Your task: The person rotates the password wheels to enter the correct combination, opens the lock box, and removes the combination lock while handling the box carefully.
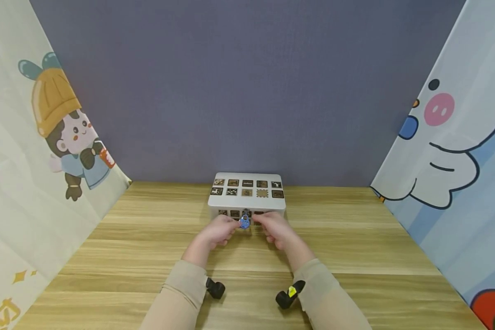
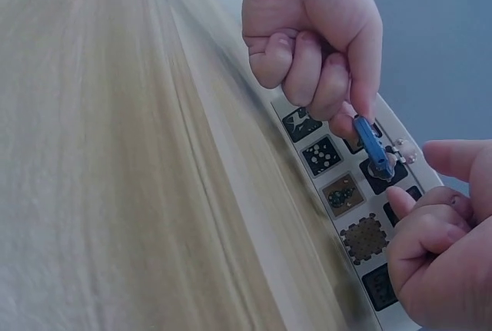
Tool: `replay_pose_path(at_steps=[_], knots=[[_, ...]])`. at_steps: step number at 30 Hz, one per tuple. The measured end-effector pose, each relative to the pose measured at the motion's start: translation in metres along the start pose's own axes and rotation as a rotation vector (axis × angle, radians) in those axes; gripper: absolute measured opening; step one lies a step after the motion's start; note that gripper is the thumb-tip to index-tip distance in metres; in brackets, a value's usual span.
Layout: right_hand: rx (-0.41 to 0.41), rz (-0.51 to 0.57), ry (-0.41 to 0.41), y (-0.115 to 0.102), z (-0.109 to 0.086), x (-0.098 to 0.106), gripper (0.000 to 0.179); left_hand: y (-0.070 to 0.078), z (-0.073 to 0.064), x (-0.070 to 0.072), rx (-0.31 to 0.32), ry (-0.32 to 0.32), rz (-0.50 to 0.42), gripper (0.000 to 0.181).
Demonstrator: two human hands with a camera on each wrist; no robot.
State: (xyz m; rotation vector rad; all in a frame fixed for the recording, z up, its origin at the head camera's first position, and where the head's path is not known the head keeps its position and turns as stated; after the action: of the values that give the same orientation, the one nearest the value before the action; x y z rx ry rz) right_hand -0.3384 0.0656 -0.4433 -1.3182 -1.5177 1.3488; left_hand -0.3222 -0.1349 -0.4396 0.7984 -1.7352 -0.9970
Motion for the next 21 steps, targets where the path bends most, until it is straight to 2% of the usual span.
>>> replay_pose_path(at_steps=[7, 14, 21], knots=[[-0.008, -0.039, -0.001, 0.001, -0.002, -0.008, 0.035, 0.0, 0.0, 0.0, 0.006, -0.005, -0.011, 0.031], [-0.006, -0.086, -0.006, 0.007, -0.002, -0.013, 0.04, 0.0, -0.002, 0.001, 0.002, -0.003, -0.016, 0.03], [-0.024, -0.075, -0.026, 0.008, -0.004, -0.017, 0.033, -0.002, 0.001, 0.0, -0.001, -0.011, -0.025, 0.032]])
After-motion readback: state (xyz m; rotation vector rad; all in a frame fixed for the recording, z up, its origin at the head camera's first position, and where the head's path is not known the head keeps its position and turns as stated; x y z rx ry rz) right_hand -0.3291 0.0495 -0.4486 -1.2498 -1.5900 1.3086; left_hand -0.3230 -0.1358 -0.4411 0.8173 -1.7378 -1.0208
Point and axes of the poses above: each hand's wrist, its own z-axis towards the middle knuckle, its own x-axis out of the back of the hand, y = z × x, the point moved 2 cm from there along z, towards the middle knuckle, and after that the axes turned 10 degrees about z, right-handed, at the moved point
